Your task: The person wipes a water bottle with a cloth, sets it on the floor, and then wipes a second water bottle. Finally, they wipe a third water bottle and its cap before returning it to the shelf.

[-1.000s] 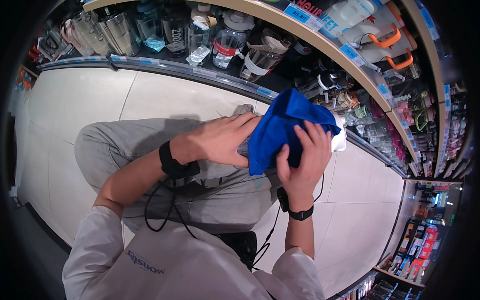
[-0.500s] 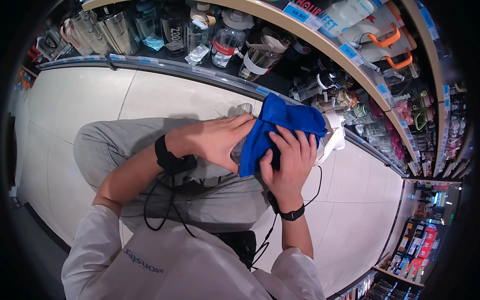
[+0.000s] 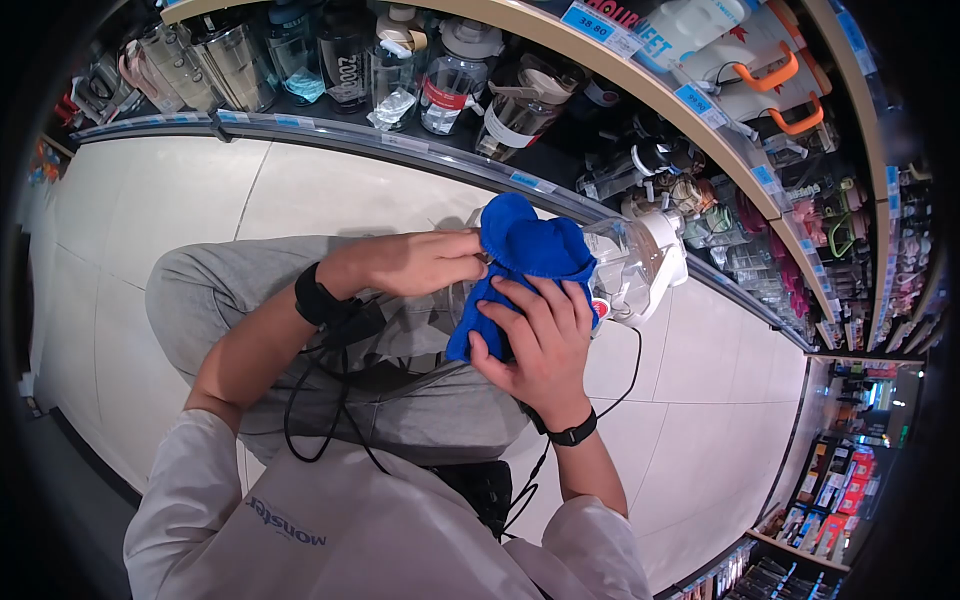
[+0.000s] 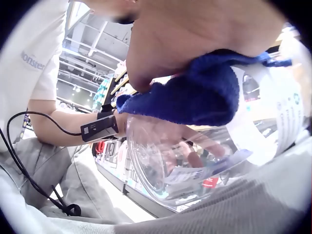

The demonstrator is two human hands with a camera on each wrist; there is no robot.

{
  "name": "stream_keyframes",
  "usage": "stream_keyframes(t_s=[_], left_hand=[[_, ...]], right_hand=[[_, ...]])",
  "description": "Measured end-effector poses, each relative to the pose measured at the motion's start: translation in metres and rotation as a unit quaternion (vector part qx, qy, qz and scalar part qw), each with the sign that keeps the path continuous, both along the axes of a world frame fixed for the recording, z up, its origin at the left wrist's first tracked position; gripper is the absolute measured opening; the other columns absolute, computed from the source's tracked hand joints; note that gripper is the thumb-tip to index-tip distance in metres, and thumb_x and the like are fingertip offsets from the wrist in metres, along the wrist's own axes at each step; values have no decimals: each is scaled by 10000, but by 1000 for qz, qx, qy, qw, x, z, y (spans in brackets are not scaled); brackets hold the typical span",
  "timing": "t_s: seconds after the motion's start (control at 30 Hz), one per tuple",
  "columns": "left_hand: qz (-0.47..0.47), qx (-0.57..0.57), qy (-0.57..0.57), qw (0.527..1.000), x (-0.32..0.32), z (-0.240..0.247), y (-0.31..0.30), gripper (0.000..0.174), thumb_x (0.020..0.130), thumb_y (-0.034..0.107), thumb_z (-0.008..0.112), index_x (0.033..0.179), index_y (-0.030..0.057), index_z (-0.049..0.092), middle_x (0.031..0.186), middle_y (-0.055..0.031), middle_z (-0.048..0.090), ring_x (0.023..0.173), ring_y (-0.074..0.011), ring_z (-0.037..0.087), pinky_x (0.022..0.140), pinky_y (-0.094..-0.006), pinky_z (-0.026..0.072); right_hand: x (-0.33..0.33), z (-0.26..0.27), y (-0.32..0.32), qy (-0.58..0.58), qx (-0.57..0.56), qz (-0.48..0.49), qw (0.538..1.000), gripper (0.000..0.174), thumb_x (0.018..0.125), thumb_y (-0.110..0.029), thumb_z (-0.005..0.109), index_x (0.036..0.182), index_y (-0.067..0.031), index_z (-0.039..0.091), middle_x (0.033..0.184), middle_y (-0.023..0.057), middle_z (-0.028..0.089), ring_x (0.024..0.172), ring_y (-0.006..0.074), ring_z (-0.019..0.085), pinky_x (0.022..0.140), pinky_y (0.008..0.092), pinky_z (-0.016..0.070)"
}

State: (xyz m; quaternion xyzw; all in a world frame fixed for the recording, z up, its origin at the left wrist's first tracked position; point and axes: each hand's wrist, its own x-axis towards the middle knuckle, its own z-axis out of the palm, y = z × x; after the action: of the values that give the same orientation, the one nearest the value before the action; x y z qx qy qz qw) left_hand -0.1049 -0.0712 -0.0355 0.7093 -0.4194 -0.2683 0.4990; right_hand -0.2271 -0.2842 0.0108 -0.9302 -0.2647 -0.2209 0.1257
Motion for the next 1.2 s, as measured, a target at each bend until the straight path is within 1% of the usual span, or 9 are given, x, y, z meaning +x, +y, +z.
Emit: stream_keyframes(t_s=[0.33,0.4,0.53,0.6,0.83,0.93,1.0,1.1,1.2], left_hand=[[-14,20,-73,997,0,-12,-2,269,1072,186,486,1246,27,616,1210,-171,592,1158,-335,580,1010,-397,465],[-24,-16,-222,975,0,-14,3,194,1012,116,521,1150,26,624,1142,-149,577,1117,-324,585,963,-387,485],[-12,-57,-240,969,2,-19,3,137,971,84,539,1079,35,609,1091,-130,556,1085,-313,583,929,-377,495],[-14,-39,-152,988,4,-20,1,119,978,82,540,1071,34,598,1092,-127,550,1064,-308,582,915,-366,498],[-20,-76,-193,978,7,-23,1,157,970,80,544,1105,19,598,1148,-128,567,1086,-313,595,966,-350,500],[-18,-69,-207,976,7,-18,-1,287,1031,189,552,1254,20,616,1258,-103,604,1171,-253,609,1021,-326,489],[-9,-59,137,989,4,-4,-7,488,1097,391,528,1441,47,556,1377,-87,604,1257,-197,587,1064,-312,470],[-6,-41,199,979,-1,14,-13,588,1114,530,435,1481,80,527,1364,-100,613,1236,-238,585,1040,-327,471],[2,-57,186,981,-3,14,-13,680,1075,626,455,1483,87,532,1372,-139,626,1273,-245,578,1079,-337,452]], right_hand=[[-5,1,5,22,-1,58,998,324,744,-255,871,1021,-177,722,1205,-3,717,1178,258,640,1034,450,441],[-6,-3,6,21,0,62,998,314,751,-248,871,1021,-180,726,1201,-5,717,1185,257,642,1034,448,442],[-12,-14,12,21,5,70,997,274,761,-194,845,1013,-200,735,1198,-27,711,1215,246,626,1044,446,425],[-16,-17,17,20,-4,65,998,250,778,-173,798,1019,-212,744,1191,-41,697,1236,215,617,1060,428,421],[-22,-23,25,46,7,93,995,225,758,-125,809,956,-212,748,1153,-42,710,1224,232,616,1064,450,412],[-21,-16,26,43,1,109,993,177,775,-150,785,941,-183,733,1128,-41,703,1176,201,630,1016,395,464],[-21,-15,26,47,-3,114,992,166,775,-151,785,927,-181,727,1125,-44,702,1171,197,632,1021,394,464],[-23,-17,25,57,-11,128,990,167,760,-158,797,909,-191,731,1117,-57,706,1163,190,631,1033,402,457],[-25,-19,26,70,-16,151,986,153,755,-165,802,887,-192,729,1098,-64,711,1136,184,632,1037,407,453]])
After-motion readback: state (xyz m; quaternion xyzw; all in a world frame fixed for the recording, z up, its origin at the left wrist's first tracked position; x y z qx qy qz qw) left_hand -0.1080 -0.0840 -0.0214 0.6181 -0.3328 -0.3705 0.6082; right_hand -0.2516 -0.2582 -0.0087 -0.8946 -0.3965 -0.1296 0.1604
